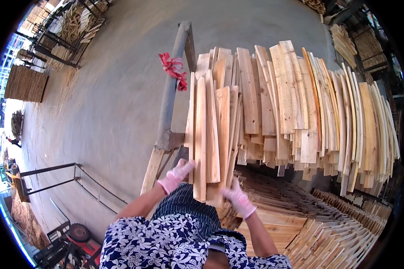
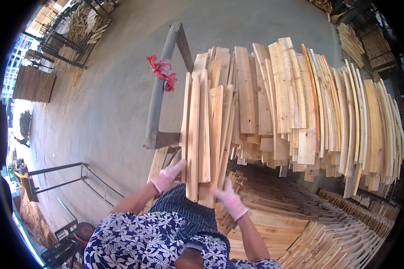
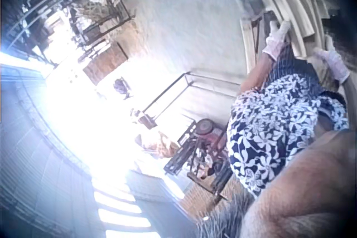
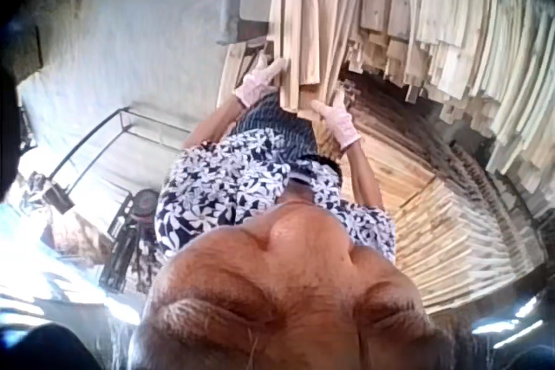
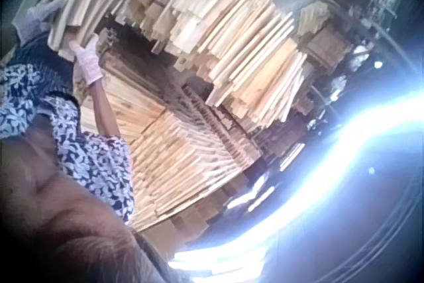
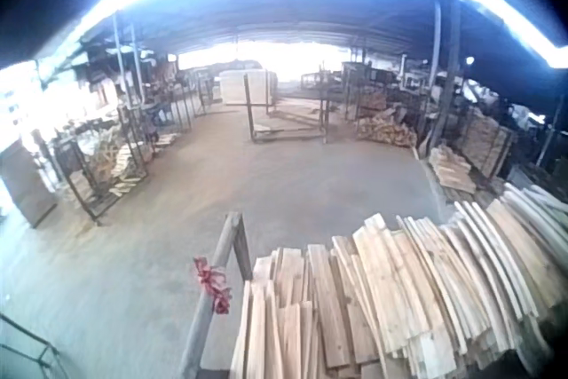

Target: The person repeatedly picks up bundles of wooden planks from a pile and places them onto a growing stack. The person wears pink gloves and handles the wood by hand, arranging the planks in a neat pile within a warehouse setting.

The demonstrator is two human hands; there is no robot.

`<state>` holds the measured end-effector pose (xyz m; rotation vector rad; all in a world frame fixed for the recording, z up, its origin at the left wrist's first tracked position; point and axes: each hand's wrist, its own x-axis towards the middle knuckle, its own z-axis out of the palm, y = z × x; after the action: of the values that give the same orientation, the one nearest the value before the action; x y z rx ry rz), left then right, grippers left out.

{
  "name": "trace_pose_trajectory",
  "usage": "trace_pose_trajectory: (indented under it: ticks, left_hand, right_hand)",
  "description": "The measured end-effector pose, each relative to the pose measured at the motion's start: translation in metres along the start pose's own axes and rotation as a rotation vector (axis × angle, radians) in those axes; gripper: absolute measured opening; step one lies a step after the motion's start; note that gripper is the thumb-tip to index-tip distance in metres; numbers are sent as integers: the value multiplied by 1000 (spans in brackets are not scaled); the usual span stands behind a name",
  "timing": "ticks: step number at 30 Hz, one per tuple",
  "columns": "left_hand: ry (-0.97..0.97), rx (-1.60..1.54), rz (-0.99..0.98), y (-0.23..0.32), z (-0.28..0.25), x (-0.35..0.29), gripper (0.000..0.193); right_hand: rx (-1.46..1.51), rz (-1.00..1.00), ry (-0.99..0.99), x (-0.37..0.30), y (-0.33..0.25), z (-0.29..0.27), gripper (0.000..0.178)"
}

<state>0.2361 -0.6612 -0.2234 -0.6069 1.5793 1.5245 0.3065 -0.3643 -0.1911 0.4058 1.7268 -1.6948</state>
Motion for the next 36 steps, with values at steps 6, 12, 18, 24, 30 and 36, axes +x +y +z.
trace_pose_trajectory:
  ticks: [6, 12, 18, 24, 30, 36]
  left_hand:
    - [0, -523, -103, -25, 5, 64, 100]
    - [-7, -387, -23, -28, 44, 13, 117]
    - [-207, -622, -57, -25, 36, -18, 97]
    - [-124, -534, 149, -52, 53, -18, 105]
    - [-276, -534, 228, -82, 58, 14, 100]
    - [-391, -233, 186, -112, 143, -13, 83]
  right_hand:
    - [-384, 92, 459, 118, -61, 39, 119]
    - [-253, -115, 497, 90, -25, 27, 95]
    - [-215, -182, 423, -5, 32, 45, 93]
    - [-480, -49, 481, -71, 12, 81, 97]
    - [-434, -100, 599, -119, 24, 82, 88]
    - [-181, -107, 1058, -246, 104, 129, 95]
